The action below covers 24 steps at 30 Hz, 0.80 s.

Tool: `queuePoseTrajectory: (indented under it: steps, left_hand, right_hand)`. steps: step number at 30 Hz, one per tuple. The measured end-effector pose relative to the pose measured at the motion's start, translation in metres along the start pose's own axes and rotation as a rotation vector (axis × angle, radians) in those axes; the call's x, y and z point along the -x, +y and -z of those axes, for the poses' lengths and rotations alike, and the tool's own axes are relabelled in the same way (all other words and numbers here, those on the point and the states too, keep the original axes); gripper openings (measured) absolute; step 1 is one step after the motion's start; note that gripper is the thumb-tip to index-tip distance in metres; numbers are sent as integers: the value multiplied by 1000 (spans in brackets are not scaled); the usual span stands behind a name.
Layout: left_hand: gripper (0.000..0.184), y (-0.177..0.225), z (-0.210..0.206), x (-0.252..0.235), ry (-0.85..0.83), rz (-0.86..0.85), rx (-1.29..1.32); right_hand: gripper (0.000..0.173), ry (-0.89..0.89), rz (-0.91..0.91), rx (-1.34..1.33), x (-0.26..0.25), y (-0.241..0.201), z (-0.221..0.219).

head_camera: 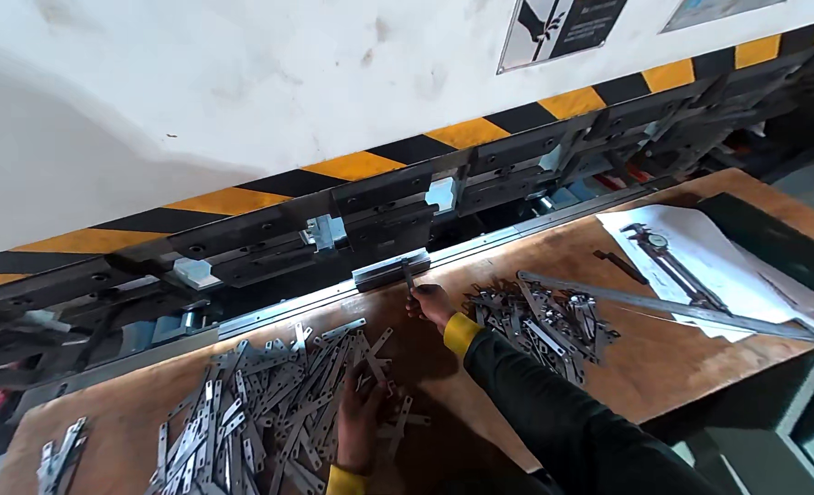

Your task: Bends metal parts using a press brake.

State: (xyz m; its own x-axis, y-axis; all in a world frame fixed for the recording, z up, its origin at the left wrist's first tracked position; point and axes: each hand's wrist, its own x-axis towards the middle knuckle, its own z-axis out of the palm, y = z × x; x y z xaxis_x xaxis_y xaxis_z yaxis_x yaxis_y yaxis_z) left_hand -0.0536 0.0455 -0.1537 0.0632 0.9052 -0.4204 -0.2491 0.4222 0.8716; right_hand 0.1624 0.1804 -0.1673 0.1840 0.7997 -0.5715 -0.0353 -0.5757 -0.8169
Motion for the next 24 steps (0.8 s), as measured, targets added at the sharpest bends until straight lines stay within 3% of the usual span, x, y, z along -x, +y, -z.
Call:
queuePoseTrajectory:
  steps: [4, 7, 9, 12, 14, 18, 24]
  left_hand:
    - [52, -4, 0, -2, 10, 1, -24]
    - [49, -12, 0, -6, -8, 12, -50]
    - [47, -14, -5, -11, -19, 6, -104]
    - [50, -16, -18, -26, -20, -54, -328]
    - [54, -17, -25, -38, 0, -90, -458]
    - [61, -14, -34, -59, 13, -109, -701]
    - [67, 4, -38, -72, -10, -108, -955]
  right_hand:
    - [33, 151, 34, -264, 17, 27, 22]
    - [48, 234, -6, -504, 45, 55, 29]
    - [56, 82, -41, -436, 64, 72, 27]
    - [42, -252, 18, -64, 81, 82, 18]
    - [41, -355, 60, 132, 83, 80, 9]
    - [31, -302, 90, 186, 62, 69, 2]
    - [35, -376, -19, 113, 53, 39, -1]
